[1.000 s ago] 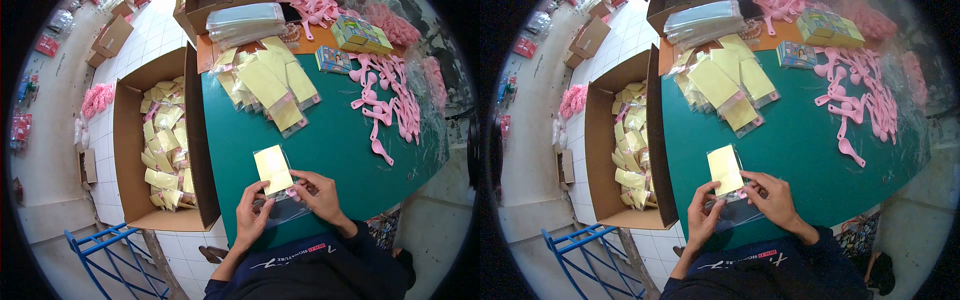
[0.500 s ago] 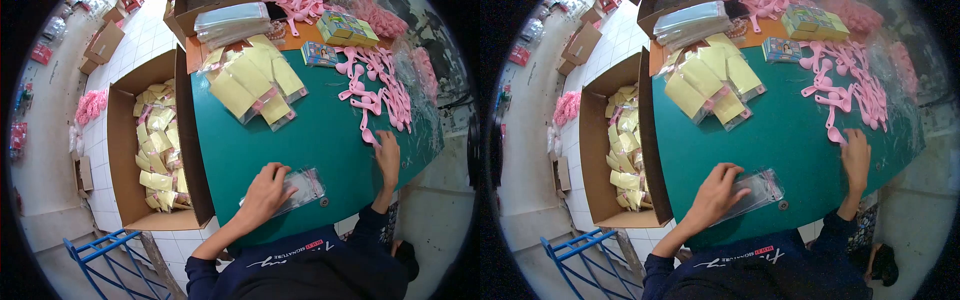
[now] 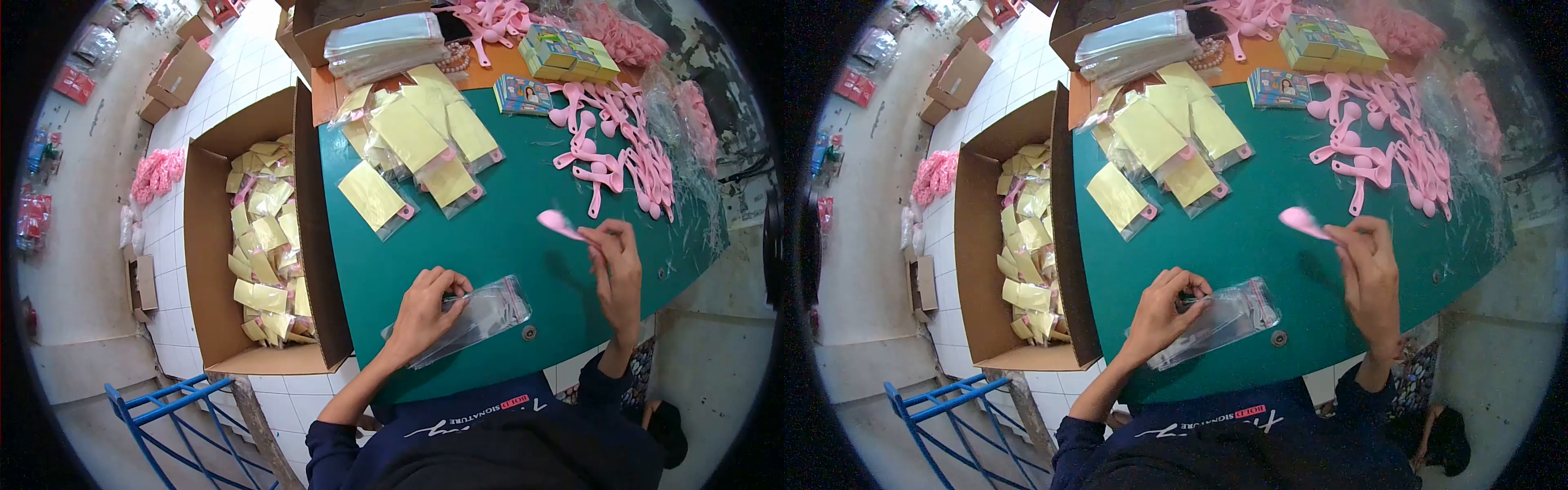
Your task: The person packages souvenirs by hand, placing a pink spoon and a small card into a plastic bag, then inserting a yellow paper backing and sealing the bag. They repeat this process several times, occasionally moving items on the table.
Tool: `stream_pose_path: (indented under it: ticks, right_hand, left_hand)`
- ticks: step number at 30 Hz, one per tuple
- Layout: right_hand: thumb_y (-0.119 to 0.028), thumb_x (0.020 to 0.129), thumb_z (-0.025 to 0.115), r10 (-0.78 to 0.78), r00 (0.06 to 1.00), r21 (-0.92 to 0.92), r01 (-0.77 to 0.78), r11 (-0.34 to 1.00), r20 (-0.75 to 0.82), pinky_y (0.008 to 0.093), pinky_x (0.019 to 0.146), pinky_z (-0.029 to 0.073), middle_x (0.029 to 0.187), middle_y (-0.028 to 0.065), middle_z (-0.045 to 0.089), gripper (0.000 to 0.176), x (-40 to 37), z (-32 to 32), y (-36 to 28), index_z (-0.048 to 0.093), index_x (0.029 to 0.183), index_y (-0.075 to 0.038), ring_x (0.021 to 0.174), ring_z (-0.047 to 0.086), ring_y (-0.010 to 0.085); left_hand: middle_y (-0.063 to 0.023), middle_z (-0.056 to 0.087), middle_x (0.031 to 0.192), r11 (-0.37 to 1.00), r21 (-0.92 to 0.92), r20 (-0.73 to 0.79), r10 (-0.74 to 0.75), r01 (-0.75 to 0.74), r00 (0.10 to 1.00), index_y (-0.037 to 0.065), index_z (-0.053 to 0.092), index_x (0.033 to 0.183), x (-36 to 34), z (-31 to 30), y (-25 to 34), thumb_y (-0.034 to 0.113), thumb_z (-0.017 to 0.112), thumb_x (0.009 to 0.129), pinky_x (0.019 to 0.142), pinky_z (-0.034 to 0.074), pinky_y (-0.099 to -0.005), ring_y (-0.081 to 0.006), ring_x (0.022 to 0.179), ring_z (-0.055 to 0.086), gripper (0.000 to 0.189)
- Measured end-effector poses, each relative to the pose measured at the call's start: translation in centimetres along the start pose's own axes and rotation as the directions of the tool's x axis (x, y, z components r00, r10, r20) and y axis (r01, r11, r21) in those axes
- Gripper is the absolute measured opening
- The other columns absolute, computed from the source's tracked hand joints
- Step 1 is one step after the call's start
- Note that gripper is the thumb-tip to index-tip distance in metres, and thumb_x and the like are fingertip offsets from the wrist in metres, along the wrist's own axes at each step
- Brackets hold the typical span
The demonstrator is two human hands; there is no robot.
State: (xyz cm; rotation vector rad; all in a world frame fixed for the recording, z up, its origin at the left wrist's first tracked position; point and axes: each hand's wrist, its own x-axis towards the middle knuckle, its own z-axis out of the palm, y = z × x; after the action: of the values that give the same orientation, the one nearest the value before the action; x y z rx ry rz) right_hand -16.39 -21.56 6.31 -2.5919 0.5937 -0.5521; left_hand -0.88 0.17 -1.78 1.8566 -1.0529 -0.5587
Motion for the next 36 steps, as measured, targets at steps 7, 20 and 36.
stream_pose_path:
  ticks: [7,20,36]
  right_hand:
    - [0.001,0.079,0.067,0.196,0.979,0.513,-0.137,0.847,-0.062,0.0232,0.061,0.050,0.083,0.0083,0.063,0.031,-1.5,3.3,-3.0,0.054,0.106,0.001,0.069,0.061,0.0111]
    - [-0.001,0.082,0.064,0.152,0.985,0.365,-0.110,0.924,-0.087,0.0264,0.061,0.050,0.080,0.0110,0.061,0.024,-1.5,5.4,-2.1,0.053,0.103,0.002,0.068,0.064,0.0155]
    - [0.002,0.081,0.065,0.135,0.991,0.667,-0.114,0.736,0.021,0.0245,0.064,0.050,0.084,0.0116,0.064,0.028,-0.6,5.2,-5.3,0.051,0.105,0.003,0.072,0.063,0.0136]
  left_hand:
    - [-0.0089,0.062,0.083,0.991,-0.120,-0.111,-0.076,0.063,0.991,0.001,0.060,0.089,-0.4,0.6,0.5,0.005,0.071,0.074,0.067,0.051,-0.0285,-0.0188,0.074,0.063,0.019]
    - [-0.0123,0.067,0.084,0.800,-0.554,0.071,-0.232,0.231,0.970,0.002,0.040,0.102,-0.8,-2.3,0.4,0.007,0.065,0.084,0.070,0.052,-0.0281,-0.0159,0.079,0.065,0.031]
    - [-0.0122,0.066,0.090,0.683,-0.639,0.215,-0.281,0.352,0.935,0.004,0.037,0.126,-0.9,-1.9,1.4,0.004,0.069,0.080,0.078,0.051,-0.0285,-0.0152,0.087,0.064,0.056]
